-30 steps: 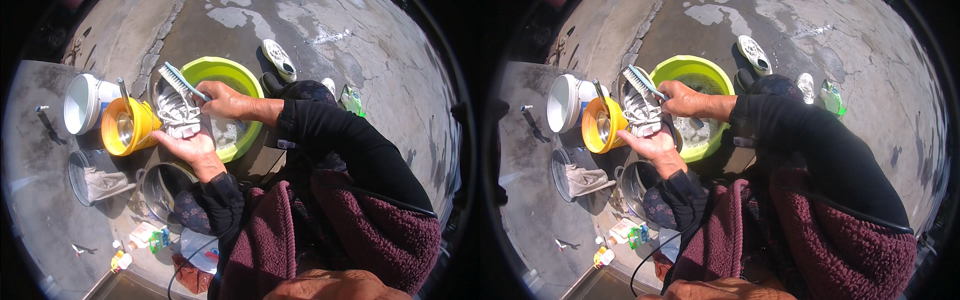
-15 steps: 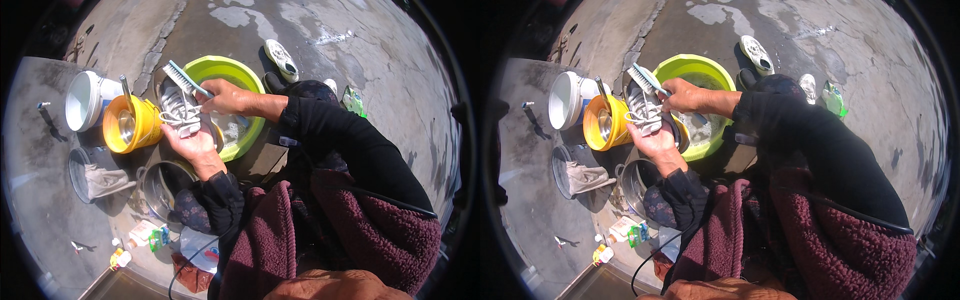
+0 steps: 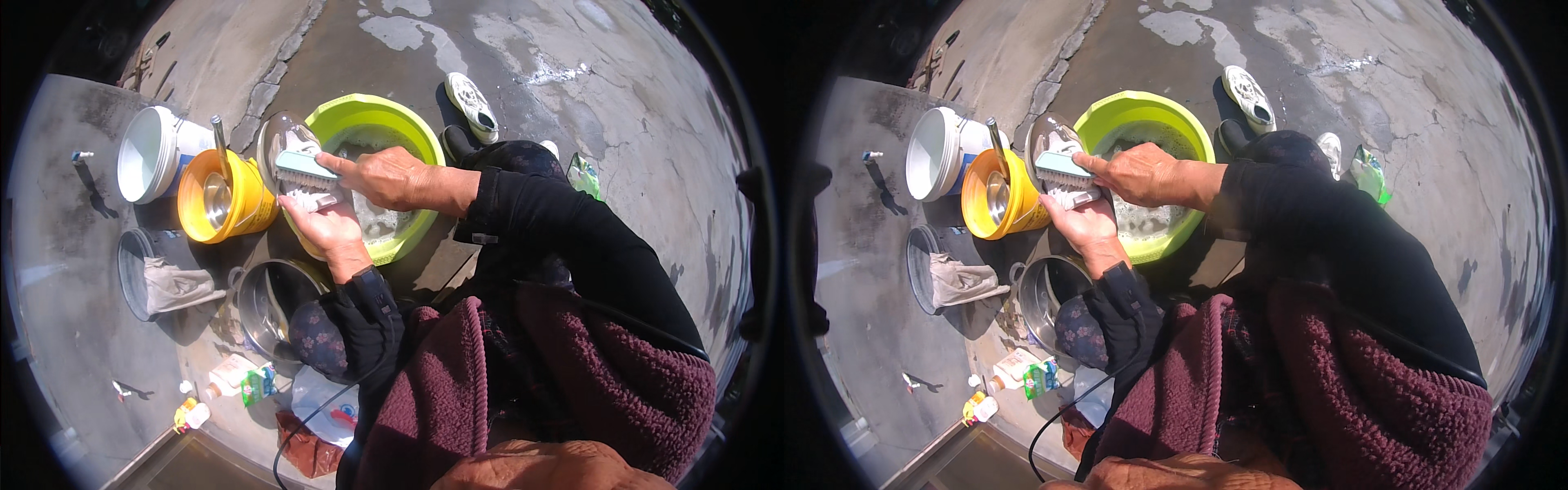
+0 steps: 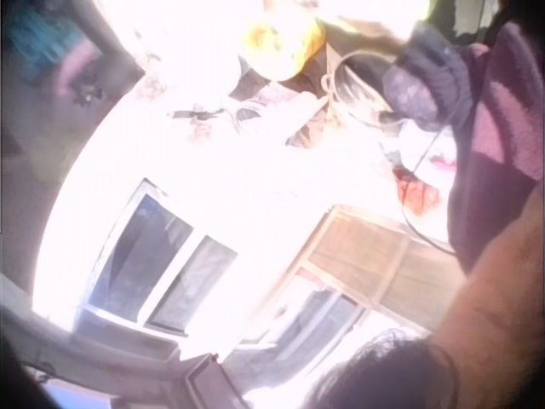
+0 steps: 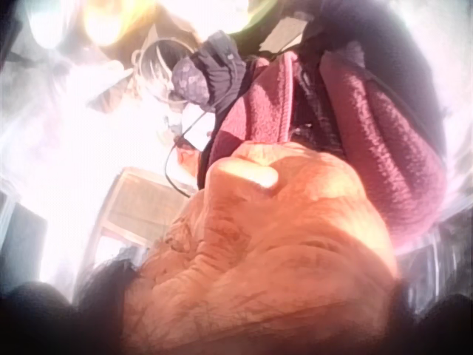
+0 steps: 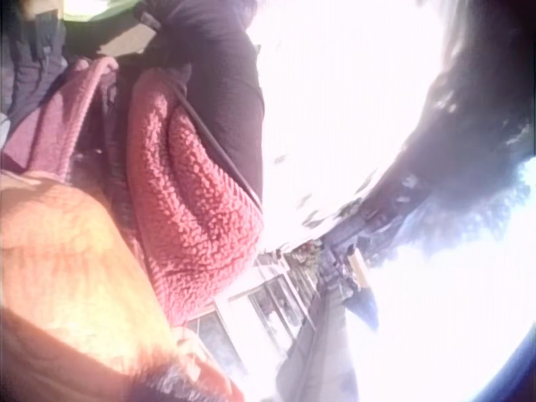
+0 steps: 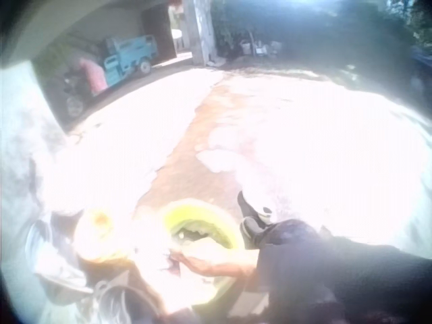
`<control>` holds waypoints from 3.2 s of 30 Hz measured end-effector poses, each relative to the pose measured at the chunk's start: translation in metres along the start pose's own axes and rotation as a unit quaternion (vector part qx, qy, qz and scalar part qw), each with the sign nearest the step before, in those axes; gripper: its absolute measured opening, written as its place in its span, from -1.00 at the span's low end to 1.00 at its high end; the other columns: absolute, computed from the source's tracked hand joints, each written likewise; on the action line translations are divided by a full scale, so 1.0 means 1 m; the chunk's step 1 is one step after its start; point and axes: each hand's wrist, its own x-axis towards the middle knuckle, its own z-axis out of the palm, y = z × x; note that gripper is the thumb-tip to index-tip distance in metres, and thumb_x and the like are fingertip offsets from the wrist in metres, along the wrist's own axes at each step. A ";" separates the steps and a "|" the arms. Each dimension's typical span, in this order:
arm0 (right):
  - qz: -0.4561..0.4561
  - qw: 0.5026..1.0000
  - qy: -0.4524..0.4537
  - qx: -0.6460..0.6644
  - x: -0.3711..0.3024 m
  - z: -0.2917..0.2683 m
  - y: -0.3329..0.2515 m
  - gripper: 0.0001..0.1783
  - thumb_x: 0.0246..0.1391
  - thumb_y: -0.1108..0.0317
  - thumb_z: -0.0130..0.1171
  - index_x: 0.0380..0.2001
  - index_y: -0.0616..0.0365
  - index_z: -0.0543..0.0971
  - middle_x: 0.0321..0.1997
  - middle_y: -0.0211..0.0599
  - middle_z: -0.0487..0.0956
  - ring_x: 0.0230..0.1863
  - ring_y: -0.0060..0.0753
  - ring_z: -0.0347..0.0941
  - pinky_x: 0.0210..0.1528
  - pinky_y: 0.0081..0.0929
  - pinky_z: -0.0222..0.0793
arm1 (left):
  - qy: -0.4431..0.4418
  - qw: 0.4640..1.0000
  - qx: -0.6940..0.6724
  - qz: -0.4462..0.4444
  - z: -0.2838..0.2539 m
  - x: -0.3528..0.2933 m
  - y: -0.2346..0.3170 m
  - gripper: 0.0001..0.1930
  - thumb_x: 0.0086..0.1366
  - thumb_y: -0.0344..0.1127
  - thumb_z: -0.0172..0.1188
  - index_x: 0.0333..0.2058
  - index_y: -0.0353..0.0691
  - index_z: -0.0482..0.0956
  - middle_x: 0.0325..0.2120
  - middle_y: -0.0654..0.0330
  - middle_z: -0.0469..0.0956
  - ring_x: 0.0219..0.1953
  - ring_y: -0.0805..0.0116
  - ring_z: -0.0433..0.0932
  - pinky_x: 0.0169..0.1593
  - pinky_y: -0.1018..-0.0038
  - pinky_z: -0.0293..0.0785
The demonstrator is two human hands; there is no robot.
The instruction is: The person scrubs a white sneaker with a brush and soapy water in a green basin. They rotate the shoe to clean the upper, laces, and sole, repeatedly dipping the brush into the basin.
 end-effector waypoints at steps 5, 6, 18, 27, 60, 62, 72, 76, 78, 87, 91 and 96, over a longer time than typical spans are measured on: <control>0.053 0.996 0.046 0.051 0.014 -0.001 0.018 -0.36 0.33 0.16 -0.01 0.38 0.15 0.16 -0.31 0.12 0.61 -0.29 0.06 0.58 -0.22 -0.12 0.44 | -0.062 0.998 -0.008 0.014 0.009 -0.009 -0.003 -0.26 0.45 0.26 -0.25 0.34 -0.24 0.17 0.30 0.05 0.26 0.32 0.09 0.25 0.39 0.20 0.07; 0.038 0.992 0.070 0.096 0.012 0.002 0.017 -0.34 0.32 0.12 0.01 0.38 0.16 0.17 -0.27 0.12 0.61 -0.25 0.03 0.58 -0.19 -0.13 0.44 | -0.053 0.998 0.003 0.014 0.009 -0.009 0.001 -0.24 0.44 0.29 -0.26 0.33 -0.23 0.17 0.30 0.05 0.26 0.31 0.10 0.26 0.39 0.20 0.07; 0.102 0.930 0.084 0.344 0.017 0.005 0.003 -0.21 0.01 -0.03 0.36 0.13 0.35 0.37 -0.08 0.10 0.59 -0.02 -0.06 0.54 0.07 -0.29 0.41 | -0.117 0.984 0.117 0.058 0.010 -0.017 0.004 -0.01 0.24 0.56 -0.28 0.38 -0.14 0.08 0.32 0.08 0.20 0.33 0.09 0.21 0.37 0.11 0.12; 0.107 0.940 0.089 0.312 0.012 -0.005 0.005 -0.43 0.17 0.03 0.15 0.00 0.35 0.42 -0.30 0.10 0.59 -0.23 0.05 0.55 -0.12 -0.15 0.43 | -0.077 0.994 0.067 0.025 0.011 -0.014 0.005 -0.23 0.41 0.31 -0.21 0.33 -0.20 0.17 0.26 0.05 0.29 0.27 0.10 0.29 0.33 0.14 0.16; -0.097 0.944 0.065 0.309 -0.028 0.026 -0.031 -0.45 -0.05 0.45 0.16 0.09 0.12 0.39 -0.13 0.03 0.58 -0.06 0.15 0.53 -0.04 -0.11 0.44 | 0.065 0.830 0.478 0.282 -0.001 -0.047 -0.021 -0.46 0.48 -0.03 -0.14 0.31 -0.18 0.25 0.17 0.13 0.34 0.16 0.35 0.34 0.26 0.33 0.23; -0.117 0.939 0.031 0.323 -0.030 0.024 -0.027 -0.48 -0.06 0.45 0.16 0.05 0.13 0.42 -0.16 0.03 0.58 -0.07 0.14 0.53 -0.04 -0.11 0.44 | -0.004 0.817 0.495 0.295 -0.029 -0.022 -0.004 -0.42 0.48 0.00 -0.18 0.35 -0.16 0.20 0.19 0.13 0.30 0.17 0.37 0.32 0.26 0.32 0.21; 0.060 0.909 0.187 0.367 -0.010 -0.018 -0.004 -0.70 -0.07 0.45 0.16 -0.21 0.33 0.54 -0.35 0.08 0.60 -0.25 0.04 0.58 -0.14 -0.18 0.46 | -0.081 0.996 0.034 0.007 -0.003 -0.011 0.000 -0.33 0.41 0.19 -0.13 0.25 -0.24 0.29 0.17 -0.02 0.40 0.18 0.01 0.43 0.25 0.10 0.35; 0.095 0.939 0.152 0.294 -0.006 -0.008 -0.002 -0.71 -0.04 0.38 0.23 -0.22 0.29 0.55 -0.30 0.04 0.59 -0.20 0.01 0.56 -0.10 -0.21 0.44 | -0.054 0.997 0.052 -0.036 0.017 -0.018 0.009 -0.32 0.39 0.20 -0.10 0.27 -0.21 0.28 0.17 0.00 0.40 0.16 0.02 0.44 0.21 0.08 0.38; 0.099 0.955 0.133 0.246 -0.007 -0.002 -0.005 -0.73 -0.06 0.37 0.22 -0.27 0.30 0.56 -0.31 0.09 0.60 -0.20 0.13 0.56 -0.09 -0.11 0.45 | -0.046 0.996 0.065 -0.035 0.016 -0.022 0.007 -0.31 0.39 0.21 -0.09 0.27 -0.21 0.27 0.17 0.00 0.40 0.15 0.04 0.45 0.19 0.08 0.40; 0.129 0.948 0.157 0.245 -0.002 0.004 -0.015 -0.71 -0.10 0.26 0.19 -0.34 0.26 0.59 -0.34 0.08 0.60 -0.21 0.16 0.55 -0.09 -0.08 0.44 | -0.067 0.991 0.113 0.020 0.020 -0.029 0.001 -0.33 0.42 0.15 -0.13 0.27 -0.27 0.25 0.21 0.02 0.34 0.19 0.08 0.38 0.24 0.20 0.29; 0.119 0.940 0.168 0.272 0.001 0.003 -0.016 -0.72 -0.11 0.27 0.16 -0.37 0.27 0.59 -0.41 0.09 0.59 -0.26 0.17 0.56 -0.15 -0.08 0.46 | -0.053 0.994 0.092 0.009 0.022 -0.031 0.002 -0.31 0.39 0.16 -0.12 0.25 -0.32 0.28 0.18 -0.02 0.36 0.18 0.08 0.39 0.23 0.22 0.31; 0.083 0.931 0.144 0.326 0.002 -0.002 -0.011 -0.72 -0.11 0.26 0.16 -0.39 0.30 0.56 -0.48 0.05 0.56 -0.38 0.06 0.54 -0.25 -0.16 0.44 | -0.030 0.998 0.056 -0.029 0.017 -0.027 0.010 -0.32 0.39 0.16 -0.09 0.23 -0.31 0.29 0.17 -0.03 0.37 0.18 0.08 0.41 0.19 0.20 0.39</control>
